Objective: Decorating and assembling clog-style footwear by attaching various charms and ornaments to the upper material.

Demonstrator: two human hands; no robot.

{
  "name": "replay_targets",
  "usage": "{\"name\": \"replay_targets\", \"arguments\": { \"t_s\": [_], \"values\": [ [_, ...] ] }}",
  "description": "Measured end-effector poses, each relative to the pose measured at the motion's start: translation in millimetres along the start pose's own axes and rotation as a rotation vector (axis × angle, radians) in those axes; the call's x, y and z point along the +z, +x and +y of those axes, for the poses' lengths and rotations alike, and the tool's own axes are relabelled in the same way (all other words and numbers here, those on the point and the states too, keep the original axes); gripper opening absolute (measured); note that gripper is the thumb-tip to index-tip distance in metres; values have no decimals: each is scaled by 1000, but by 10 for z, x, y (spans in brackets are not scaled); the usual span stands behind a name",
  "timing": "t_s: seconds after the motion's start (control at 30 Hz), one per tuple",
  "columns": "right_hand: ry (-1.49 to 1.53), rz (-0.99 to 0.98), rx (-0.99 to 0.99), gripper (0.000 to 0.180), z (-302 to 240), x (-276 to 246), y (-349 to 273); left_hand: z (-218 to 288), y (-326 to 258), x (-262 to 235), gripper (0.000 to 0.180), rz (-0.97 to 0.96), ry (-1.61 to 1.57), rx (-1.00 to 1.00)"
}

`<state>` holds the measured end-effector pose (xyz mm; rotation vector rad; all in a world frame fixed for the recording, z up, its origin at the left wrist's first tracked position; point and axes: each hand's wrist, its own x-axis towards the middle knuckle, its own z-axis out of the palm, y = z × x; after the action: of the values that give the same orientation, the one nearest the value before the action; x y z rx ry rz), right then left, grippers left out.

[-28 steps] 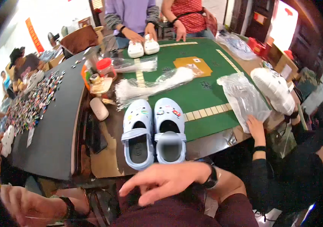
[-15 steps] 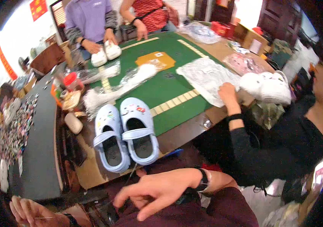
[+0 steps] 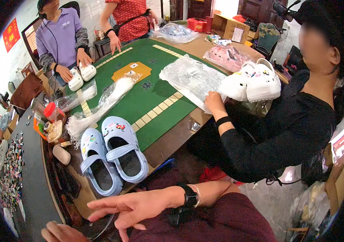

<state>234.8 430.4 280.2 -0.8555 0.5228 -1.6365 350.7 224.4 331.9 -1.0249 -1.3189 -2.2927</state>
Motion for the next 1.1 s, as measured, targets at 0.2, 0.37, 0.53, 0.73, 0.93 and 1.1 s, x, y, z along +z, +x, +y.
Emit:
{"name": "replay_targets", "arguments": {
  "t_s": [0.2, 0.37, 0.53, 0.73, 0.93, 1.1],
  "values": [
    [161, 62, -278, 39, -151, -164, -180, -7, 69, -141, 25, -160, 63, -28],
    [-132, 286, -467, 45, -352, -115, -436, 36, -171, -205, 17, 376, 324, -37],
    [-278, 483, -629, 44, -443, -307, -775, 119, -265, -411, 21, 636, 525, 72],
    [-621, 627, -589, 48, -411, -335, -802, 69, -281, -479, 19, 665, 512, -33],
    [-248, 499, -431, 42, -246, -340, -502, -196, -420, -484, 18, 694, 324, -440],
    [-575, 748, -26, 22, -119, -304, -70, -767, -185, -410, 14, 624, 386, -457]
  ]
}}
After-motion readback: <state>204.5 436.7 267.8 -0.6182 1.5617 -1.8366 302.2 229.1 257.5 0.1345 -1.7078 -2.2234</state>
